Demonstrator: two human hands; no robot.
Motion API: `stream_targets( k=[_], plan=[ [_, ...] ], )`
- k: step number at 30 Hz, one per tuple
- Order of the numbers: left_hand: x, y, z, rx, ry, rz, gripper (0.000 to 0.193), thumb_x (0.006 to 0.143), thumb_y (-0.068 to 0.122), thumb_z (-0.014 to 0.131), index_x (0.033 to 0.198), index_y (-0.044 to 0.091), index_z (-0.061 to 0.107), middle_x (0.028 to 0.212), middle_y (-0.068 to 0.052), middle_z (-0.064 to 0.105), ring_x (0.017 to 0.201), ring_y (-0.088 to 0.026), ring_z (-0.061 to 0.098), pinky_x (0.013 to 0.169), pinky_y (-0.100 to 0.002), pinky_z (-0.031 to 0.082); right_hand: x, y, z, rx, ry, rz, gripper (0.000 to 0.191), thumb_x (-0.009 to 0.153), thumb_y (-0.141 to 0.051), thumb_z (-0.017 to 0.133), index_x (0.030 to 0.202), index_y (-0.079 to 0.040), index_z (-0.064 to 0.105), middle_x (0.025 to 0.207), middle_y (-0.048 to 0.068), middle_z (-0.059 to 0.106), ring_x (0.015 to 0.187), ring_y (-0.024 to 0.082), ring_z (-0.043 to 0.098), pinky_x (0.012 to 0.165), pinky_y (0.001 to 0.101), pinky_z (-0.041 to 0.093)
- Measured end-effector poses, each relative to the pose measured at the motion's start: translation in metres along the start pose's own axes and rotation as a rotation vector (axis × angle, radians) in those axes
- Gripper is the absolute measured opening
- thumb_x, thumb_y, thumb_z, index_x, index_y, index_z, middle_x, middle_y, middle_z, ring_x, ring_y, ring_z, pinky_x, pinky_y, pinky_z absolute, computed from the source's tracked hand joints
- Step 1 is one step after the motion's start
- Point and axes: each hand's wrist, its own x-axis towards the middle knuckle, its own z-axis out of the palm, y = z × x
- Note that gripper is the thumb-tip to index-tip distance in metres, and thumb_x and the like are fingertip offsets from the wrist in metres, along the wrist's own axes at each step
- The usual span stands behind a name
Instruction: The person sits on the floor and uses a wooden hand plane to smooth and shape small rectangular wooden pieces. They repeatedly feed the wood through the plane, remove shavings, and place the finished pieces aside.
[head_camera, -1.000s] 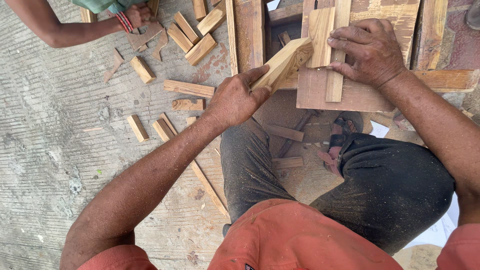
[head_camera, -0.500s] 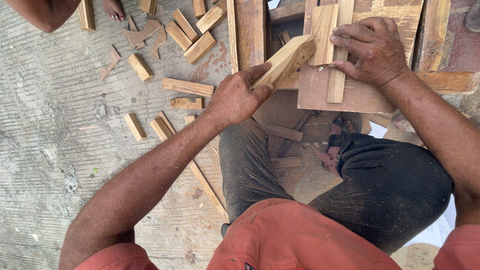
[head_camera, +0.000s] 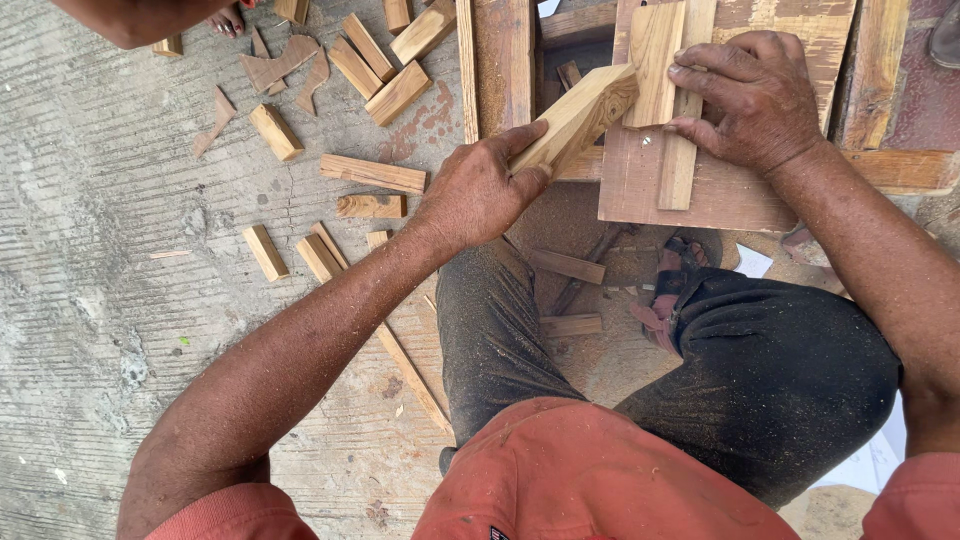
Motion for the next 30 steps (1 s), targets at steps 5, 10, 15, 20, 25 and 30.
stream_targets(
  k=[5, 10, 15, 20, 25, 30],
  plan=[
    [0.002, 0.0, 0.002, 0.028, 0.015, 0.019, 0.062, 0.093, 0.041, 0.062, 0.149, 0.016, 0.053, 0.11, -0.019, 0.076, 0.097, -0.027, 0.077, 0.099, -0.042, 0.056, 0.003, 0.001, -0.005, -0.018, 0.012, -0.011, 0.055, 0.088, -0.051, 0.09, 0.133, -0.024, 0.075, 0.145, -0.01, 0.065, 0.126, 0.017, 0.055, 0.122, 0.0392, 0.039],
    [0.005, 0.001, 0.003, 0.047, 0.035, 0.054, 0.061, 0.094, 0.041, 0.062, 0.148, 0.015, 0.052, 0.112, -0.019, 0.075, 0.1, -0.027, 0.076, 0.1, -0.043, 0.055, 0.001, 0.006, -0.002, -0.023, -0.002, -0.016, 0.055, 0.089, -0.051, 0.09, 0.134, -0.024, 0.074, 0.146, -0.01, 0.065, 0.128, 0.017, 0.055, 0.118, 0.0381, 0.038],
    [0.009, 0.003, 0.004, 0.047, 0.008, 0.035, 0.06, 0.096, 0.04, 0.06, 0.15, 0.014, 0.05, 0.112, -0.02, 0.075, 0.098, -0.025, 0.076, 0.098, -0.042, 0.057, 0.0, 0.009, 0.003, -0.044, 0.002, -0.012, 0.055, 0.087, -0.052, 0.09, 0.132, -0.024, 0.075, 0.145, -0.01, 0.065, 0.128, 0.016, 0.054, 0.123, 0.0406, 0.038],
    [0.01, 0.002, 0.006, 0.023, -0.002, 0.039, 0.061, 0.097, 0.041, 0.058, 0.15, 0.012, 0.049, 0.11, -0.02, 0.075, 0.092, -0.023, 0.078, 0.093, -0.041, 0.06, -0.001, 0.013, 0.006, -0.009, 0.011, -0.012, 0.056, 0.088, -0.05, 0.088, 0.135, -0.023, 0.074, 0.146, -0.009, 0.065, 0.128, 0.018, 0.053, 0.12, 0.0392, 0.036],
    [0.013, 0.001, 0.01, 0.018, 0.028, 0.06, 0.06, 0.098, 0.041, 0.058, 0.149, 0.011, 0.05, 0.11, -0.019, 0.075, 0.09, -0.022, 0.078, 0.091, -0.04, 0.062, -0.002, 0.017, 0.009, -0.009, 0.002, 0.004, 0.055, 0.089, -0.049, 0.089, 0.136, -0.025, 0.074, 0.145, -0.01, 0.062, 0.127, 0.016, 0.052, 0.124, 0.0383, 0.036],
    [0.017, 0.0, 0.011, 0.015, 0.012, 0.041, 0.061, 0.098, 0.041, 0.058, 0.15, 0.012, 0.049, 0.108, -0.019, 0.076, 0.09, -0.022, 0.078, 0.091, -0.039, 0.061, -0.004, 0.021, 0.014, -0.016, 0.015, 0.002, 0.053, 0.09, -0.049, 0.09, 0.133, -0.024, 0.073, 0.146, -0.01, 0.063, 0.129, 0.017, 0.053, 0.124, 0.0391, 0.035]
  ],
)
